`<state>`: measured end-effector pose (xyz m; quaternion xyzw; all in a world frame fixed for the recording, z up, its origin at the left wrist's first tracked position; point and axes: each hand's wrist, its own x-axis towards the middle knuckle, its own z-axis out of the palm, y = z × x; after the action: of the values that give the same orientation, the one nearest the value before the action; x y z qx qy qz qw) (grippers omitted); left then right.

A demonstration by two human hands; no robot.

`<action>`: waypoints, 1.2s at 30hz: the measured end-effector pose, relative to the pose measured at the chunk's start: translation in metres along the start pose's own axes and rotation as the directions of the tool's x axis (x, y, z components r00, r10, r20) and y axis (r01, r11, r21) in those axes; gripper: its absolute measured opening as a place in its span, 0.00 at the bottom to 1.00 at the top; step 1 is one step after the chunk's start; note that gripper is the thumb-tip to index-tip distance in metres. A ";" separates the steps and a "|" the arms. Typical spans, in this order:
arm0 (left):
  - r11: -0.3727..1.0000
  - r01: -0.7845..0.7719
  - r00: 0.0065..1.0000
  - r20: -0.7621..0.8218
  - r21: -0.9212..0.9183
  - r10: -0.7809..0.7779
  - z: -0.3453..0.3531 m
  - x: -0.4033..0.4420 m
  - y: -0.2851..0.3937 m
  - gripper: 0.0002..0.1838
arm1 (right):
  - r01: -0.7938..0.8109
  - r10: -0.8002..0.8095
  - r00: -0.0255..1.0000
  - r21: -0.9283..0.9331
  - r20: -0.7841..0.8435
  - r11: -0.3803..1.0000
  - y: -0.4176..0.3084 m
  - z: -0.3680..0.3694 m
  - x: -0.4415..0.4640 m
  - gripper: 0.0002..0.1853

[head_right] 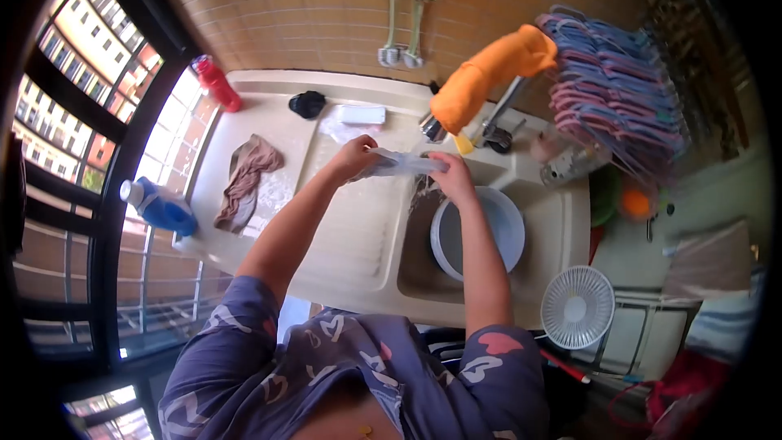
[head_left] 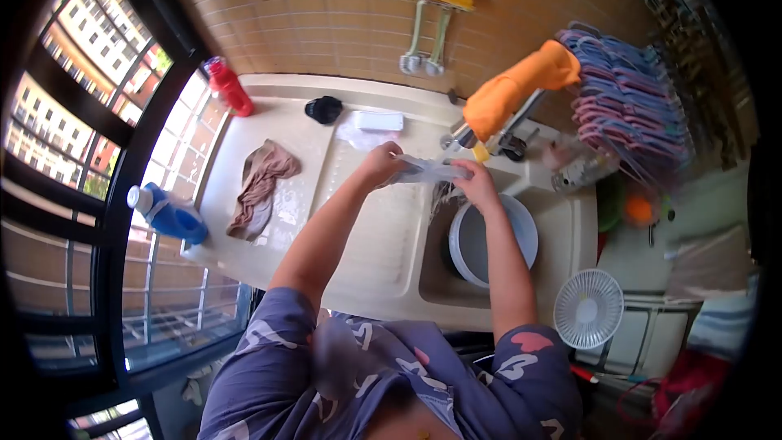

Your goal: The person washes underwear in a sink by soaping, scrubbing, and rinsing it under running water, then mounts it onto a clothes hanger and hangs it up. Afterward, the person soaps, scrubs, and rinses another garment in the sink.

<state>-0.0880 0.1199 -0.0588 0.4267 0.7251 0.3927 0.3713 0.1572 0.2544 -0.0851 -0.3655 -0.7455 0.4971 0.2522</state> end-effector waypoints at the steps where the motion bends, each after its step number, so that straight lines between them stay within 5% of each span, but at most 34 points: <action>1: 0.997 0.013 0.999 0.030 -0.073 -0.011 0.005 0.003 0.000 0.20 | 0.053 -0.049 0.998 -0.082 0.048 0.995 -0.013 -0.011 0.001 0.24; 4: 0.998 0.016 0.999 0.047 -0.066 -0.013 0.018 0.008 0.029 0.17 | 0.173 -0.159 0.985 0.287 -0.071 0.942 -0.112 -0.027 -0.006 0.24; 6: 0.999 -0.024 0.998 0.055 0.045 0.021 0.027 0.021 0.036 0.18 | 0.166 -0.168 0.986 0.297 -0.021 0.940 -0.148 -0.028 -0.003 0.20; 8: 0.978 -0.114 0.993 -0.002 0.176 0.117 0.036 0.041 0.030 0.19 | 0.104 -0.097 0.993 0.123 -0.059 0.987 -0.173 -0.022 0.001 0.20; 10: 0.999 0.021 0.999 0.050 0.023 -0.022 0.028 0.036 0.056 0.18 | 0.193 -0.226 0.973 -0.394 -0.037 0.899 -0.179 -0.025 0.009 0.24; 12: 0.999 0.046 0.980 0.191 0.010 -0.047 0.025 0.062 0.051 0.14 | 0.169 -0.188 0.982 -0.419 -0.005 0.892 -0.174 -0.029 0.017 0.28; 13: 0.955 0.141 0.959 0.274 -0.260 -0.067 0.019 0.053 0.067 0.11 | 0.159 -0.180 0.984 -0.418 -0.011 0.895 -0.171 -0.030 0.021 0.28; 16: 0.758 0.213 0.958 0.285 -0.616 -0.038 0.002 0.040 0.092 0.15 | 0.069 -0.060 0.998 -0.424 0.036 0.903 -0.140 -0.029 0.030 0.28; 18: 0.577 0.222 0.953 0.299 -0.786 0.041 -0.018 0.030 0.096 0.20 | 0.104 -0.127 0.989 -0.242 -0.078 0.965 -0.089 -0.011 0.036 0.27; 19: 0.484 0.234 0.919 0.355 -0.843 0.174 -0.030 0.028 0.088 0.23 | 0.094 -0.141 0.980 -0.301 -0.139 0.949 -0.068 0.004 0.033 0.26; 22: 0.567 0.164 0.906 0.351 -0.807 0.237 -0.054 0.006 0.079 0.28 | 0.026 -0.115 0.982 -0.494 -0.150 0.869 0.011 0.062 0.032 0.29; 24: 0.830 0.071 0.907 0.381 -0.553 0.176 -0.056 0.001 0.064 0.32 | 0.041 -0.132 0.982 -0.532 -0.135 0.846 0.021 0.093 0.038 0.30; 26: 0.867 0.076 0.900 0.407 -0.493 0.153 -0.043 0.006 0.050 0.37 | 0.137 -0.442 0.867 -0.744 -0.228 0.654 0.026 0.124 0.039 0.31; 28: 0.905 -0.031 0.886 0.406 -0.425 0.222 -0.035 0.001 0.065 0.36 | 0.289 -0.330 0.942 -0.338 -0.068 0.896 0.006 0.128 0.054 0.30; 29: 0.896 -0.034 0.884 0.405 -0.444 0.234 -0.034 -0.003 0.074 0.36 | 0.069 -0.059 0.995 0.135 -0.079 0.989 -0.015 0.128 0.043 0.26; 30: 0.896 -0.031 0.886 0.402 -0.444 0.230 -0.039 -0.004 0.072 0.36 | 0.068 -0.058 0.996 0.136 -0.074 0.988 -0.011 0.137 0.040 0.26; 31: 0.878 -0.058 0.890 0.373 -0.475 0.261 -0.044 -0.003 0.069 0.36 | -0.017 0.038 0.999 0.589 -0.022 0.808 -0.003 0.145 0.041 0.23; 32: 0.858 -0.083 0.894 0.342 -0.507 0.289 -0.047 -0.005 0.065 0.37 | -0.111 0.104 0.992 0.895 0.072 0.432 0.007 0.152 0.038 0.20; 34: 0.857 -0.033 0.904 0.350 -0.514 0.245 -0.062 -0.005 0.025 0.36 | -0.211 0.230 0.968 0.837 0.105 0.504 0.004 0.144 0.029 0.15; 36: 0.921 0.012 0.963 0.252 -0.390 0.094 -0.064 -0.011 -0.032 0.35 | -0.300 0.356 0.934 0.483 -0.025 0.823 0.031 0.143 0.036 0.12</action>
<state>-0.1499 0.0829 -0.0585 0.4086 0.5675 0.4755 0.5337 0.0388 0.2108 -0.1673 -0.4436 -0.5124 0.6774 0.2860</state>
